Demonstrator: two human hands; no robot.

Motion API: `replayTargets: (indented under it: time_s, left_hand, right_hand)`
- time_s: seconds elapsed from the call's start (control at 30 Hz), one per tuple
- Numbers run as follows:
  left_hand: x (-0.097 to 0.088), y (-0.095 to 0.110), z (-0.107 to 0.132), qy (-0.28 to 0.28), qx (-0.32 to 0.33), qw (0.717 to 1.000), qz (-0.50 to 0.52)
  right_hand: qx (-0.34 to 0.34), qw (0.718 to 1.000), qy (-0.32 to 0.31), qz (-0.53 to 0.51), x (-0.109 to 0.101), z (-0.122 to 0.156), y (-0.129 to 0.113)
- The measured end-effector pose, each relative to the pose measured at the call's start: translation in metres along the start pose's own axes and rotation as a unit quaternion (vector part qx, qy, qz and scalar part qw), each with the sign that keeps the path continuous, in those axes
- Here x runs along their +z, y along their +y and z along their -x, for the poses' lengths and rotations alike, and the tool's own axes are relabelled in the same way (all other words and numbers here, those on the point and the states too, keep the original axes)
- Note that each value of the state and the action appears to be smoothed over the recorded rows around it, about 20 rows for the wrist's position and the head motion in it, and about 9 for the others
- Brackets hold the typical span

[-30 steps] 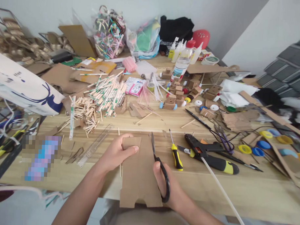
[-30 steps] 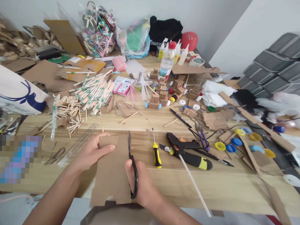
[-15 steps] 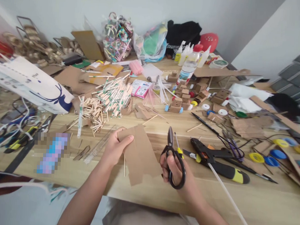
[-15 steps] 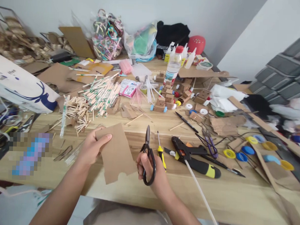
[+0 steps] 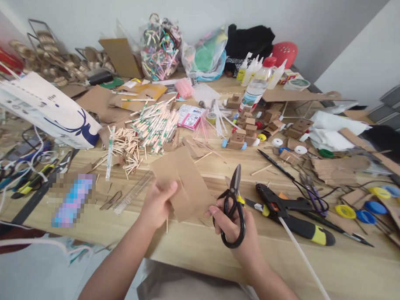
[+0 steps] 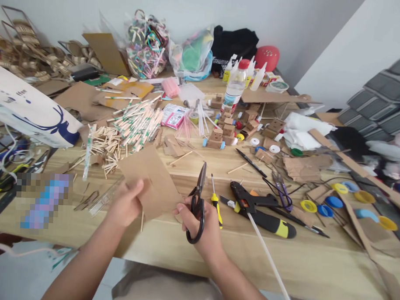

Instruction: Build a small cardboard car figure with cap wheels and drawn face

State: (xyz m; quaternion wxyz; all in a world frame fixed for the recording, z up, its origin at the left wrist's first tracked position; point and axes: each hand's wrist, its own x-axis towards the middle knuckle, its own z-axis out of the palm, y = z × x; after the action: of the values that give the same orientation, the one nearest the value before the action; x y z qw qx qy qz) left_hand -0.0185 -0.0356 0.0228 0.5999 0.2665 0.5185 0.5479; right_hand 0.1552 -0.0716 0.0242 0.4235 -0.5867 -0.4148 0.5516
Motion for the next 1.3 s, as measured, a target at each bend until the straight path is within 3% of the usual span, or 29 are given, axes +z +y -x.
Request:
replayTargets:
  time_s: [0.1,0.2,0.3,0.47,0.77,1.0,1.3]
  left_hand:
    - [-0.002,-0.014,0.009,-0.021,-0.016,0.998,-0.058]
    - [-0.004,-0.013,0.011,0.008,-0.008,0.994,-0.104]
    - [-0.007,-0.006,0.008,0.037,-0.003,0.994,-0.107]
    - [-0.006,-0.002,0.005,0.037,0.014,0.992,-0.123]
    - [-0.001,0.0,0.004,0.018,0.01,0.989,-0.148]
    - [-0.001,0.005,0.003,0.007,0.006,0.99,-0.141]
    - [0.0,0.005,0.001,0.0,-0.008,0.99,-0.139]
  right_hand:
    - [-0.009,0.998,-0.06,0.034,-0.002,-0.002,0.002]
    - [-0.029,0.988,-0.137,0.071,-0.011,0.002,0.006]
    - [-0.071,0.976,-0.164,0.127,-0.024,0.012,0.011]
    - [-0.098,0.95,-0.212,0.207,-0.035,0.023,0.01]
    - [-0.118,0.938,-0.219,0.24,-0.032,0.017,-0.004]
    - [-0.114,0.938,-0.197,0.262,-0.031,0.018,-0.001]
    - [-0.081,0.939,-0.206,0.264,-0.03,0.016,-0.008]
